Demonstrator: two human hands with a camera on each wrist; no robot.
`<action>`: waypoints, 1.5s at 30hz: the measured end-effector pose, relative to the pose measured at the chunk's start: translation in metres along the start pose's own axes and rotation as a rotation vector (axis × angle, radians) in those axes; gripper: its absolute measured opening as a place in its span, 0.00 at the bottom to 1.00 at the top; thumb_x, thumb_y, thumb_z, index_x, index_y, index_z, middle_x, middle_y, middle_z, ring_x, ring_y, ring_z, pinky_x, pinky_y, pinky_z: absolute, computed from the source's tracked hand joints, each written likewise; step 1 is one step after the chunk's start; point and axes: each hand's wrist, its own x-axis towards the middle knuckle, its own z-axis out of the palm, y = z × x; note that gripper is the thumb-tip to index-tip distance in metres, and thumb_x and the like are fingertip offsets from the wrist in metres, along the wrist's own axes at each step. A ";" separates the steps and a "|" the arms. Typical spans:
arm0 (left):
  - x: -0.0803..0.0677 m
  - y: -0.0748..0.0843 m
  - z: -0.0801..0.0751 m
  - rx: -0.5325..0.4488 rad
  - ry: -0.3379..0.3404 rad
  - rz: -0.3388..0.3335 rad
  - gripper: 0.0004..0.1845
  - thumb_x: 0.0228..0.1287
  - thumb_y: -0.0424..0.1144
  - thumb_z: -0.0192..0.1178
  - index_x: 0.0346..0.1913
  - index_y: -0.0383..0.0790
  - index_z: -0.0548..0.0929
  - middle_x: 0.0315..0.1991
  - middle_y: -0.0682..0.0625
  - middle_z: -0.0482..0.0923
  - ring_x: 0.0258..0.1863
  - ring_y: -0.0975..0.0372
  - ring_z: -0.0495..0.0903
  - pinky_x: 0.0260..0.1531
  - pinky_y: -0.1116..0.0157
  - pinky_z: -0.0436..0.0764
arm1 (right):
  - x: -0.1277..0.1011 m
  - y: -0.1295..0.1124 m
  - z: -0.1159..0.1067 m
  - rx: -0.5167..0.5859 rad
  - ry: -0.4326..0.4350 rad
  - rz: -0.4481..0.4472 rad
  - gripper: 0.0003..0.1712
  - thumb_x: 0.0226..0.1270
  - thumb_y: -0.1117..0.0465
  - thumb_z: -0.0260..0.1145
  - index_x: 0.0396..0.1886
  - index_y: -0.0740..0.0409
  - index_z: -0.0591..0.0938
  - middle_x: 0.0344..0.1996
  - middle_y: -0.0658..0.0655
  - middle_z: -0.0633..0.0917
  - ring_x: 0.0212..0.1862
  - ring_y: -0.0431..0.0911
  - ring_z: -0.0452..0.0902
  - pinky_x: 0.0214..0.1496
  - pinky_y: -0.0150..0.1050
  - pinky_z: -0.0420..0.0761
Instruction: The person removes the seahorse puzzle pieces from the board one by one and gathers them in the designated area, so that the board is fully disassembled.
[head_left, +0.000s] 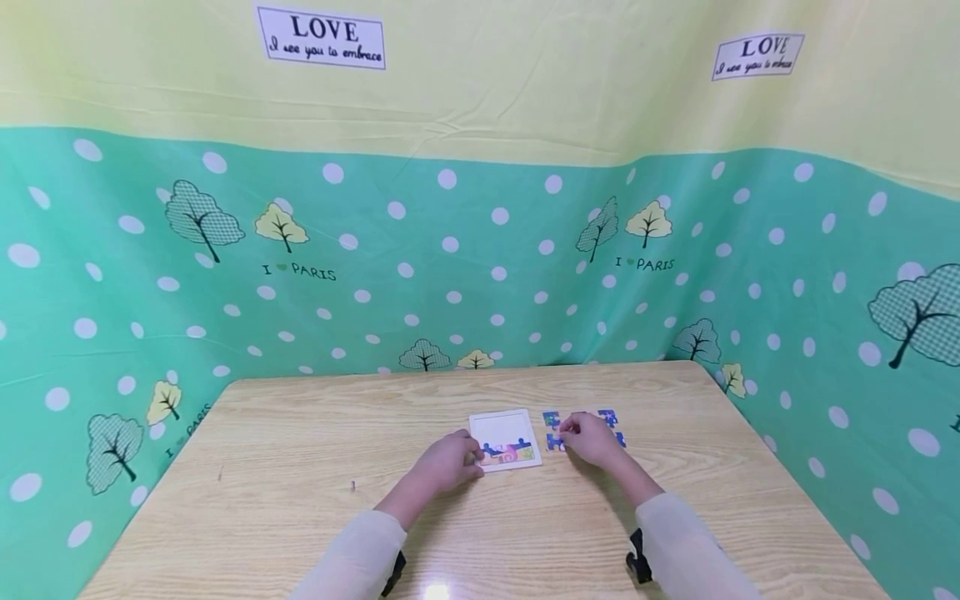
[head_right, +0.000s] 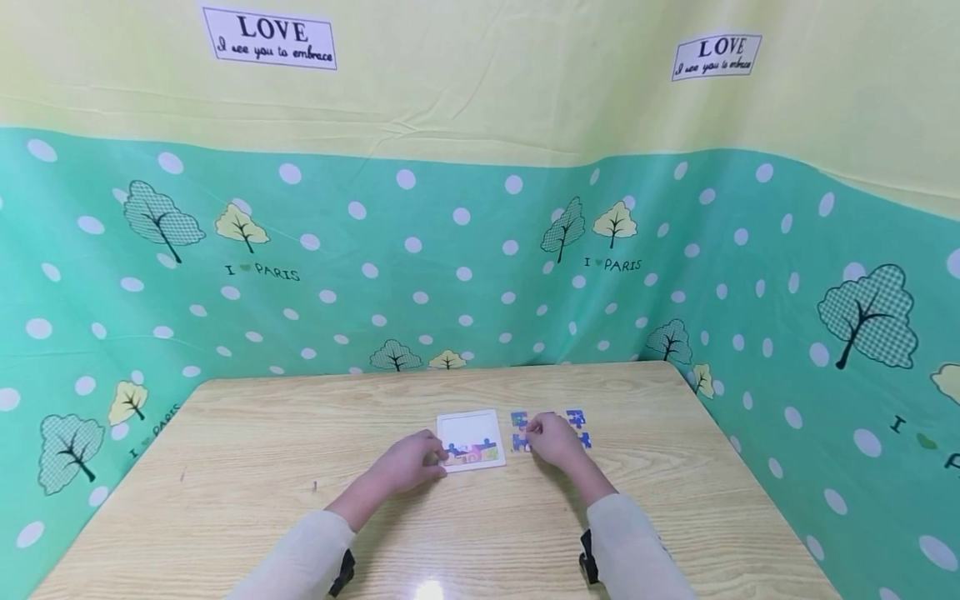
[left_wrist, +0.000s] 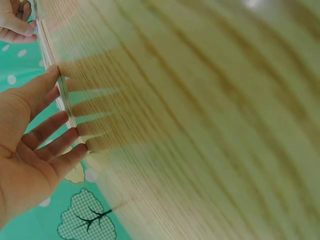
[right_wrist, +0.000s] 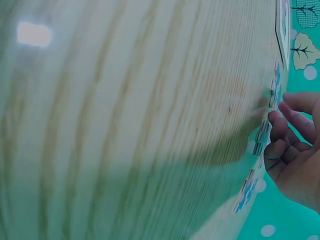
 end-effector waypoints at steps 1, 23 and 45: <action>0.000 0.000 0.000 -0.003 -0.001 -0.003 0.09 0.54 0.44 0.67 0.36 0.43 0.83 0.35 0.54 0.75 0.29 0.67 0.70 0.39 0.66 0.79 | 0.000 0.000 0.000 0.000 -0.003 0.001 0.06 0.60 0.60 0.65 0.35 0.57 0.82 0.28 0.52 0.79 0.31 0.43 0.72 0.31 0.33 0.74; -0.002 0.002 -0.005 -0.011 0.001 -0.008 0.10 0.55 0.44 0.66 0.37 0.43 0.83 0.37 0.53 0.77 0.33 0.65 0.74 0.43 0.64 0.81 | 0.001 -0.004 -0.004 -0.079 -0.060 -0.021 0.14 0.49 0.61 0.73 0.37 0.57 0.84 0.28 0.51 0.77 0.31 0.43 0.70 0.30 0.33 0.72; -0.002 0.001 -0.002 0.006 -0.006 -0.005 0.09 0.54 0.44 0.67 0.36 0.44 0.83 0.34 0.55 0.75 0.29 0.67 0.71 0.38 0.66 0.80 | 0.001 -0.002 -0.004 -0.046 -0.073 -0.005 0.13 0.49 0.62 0.73 0.36 0.57 0.83 0.27 0.52 0.76 0.29 0.43 0.70 0.26 0.33 0.73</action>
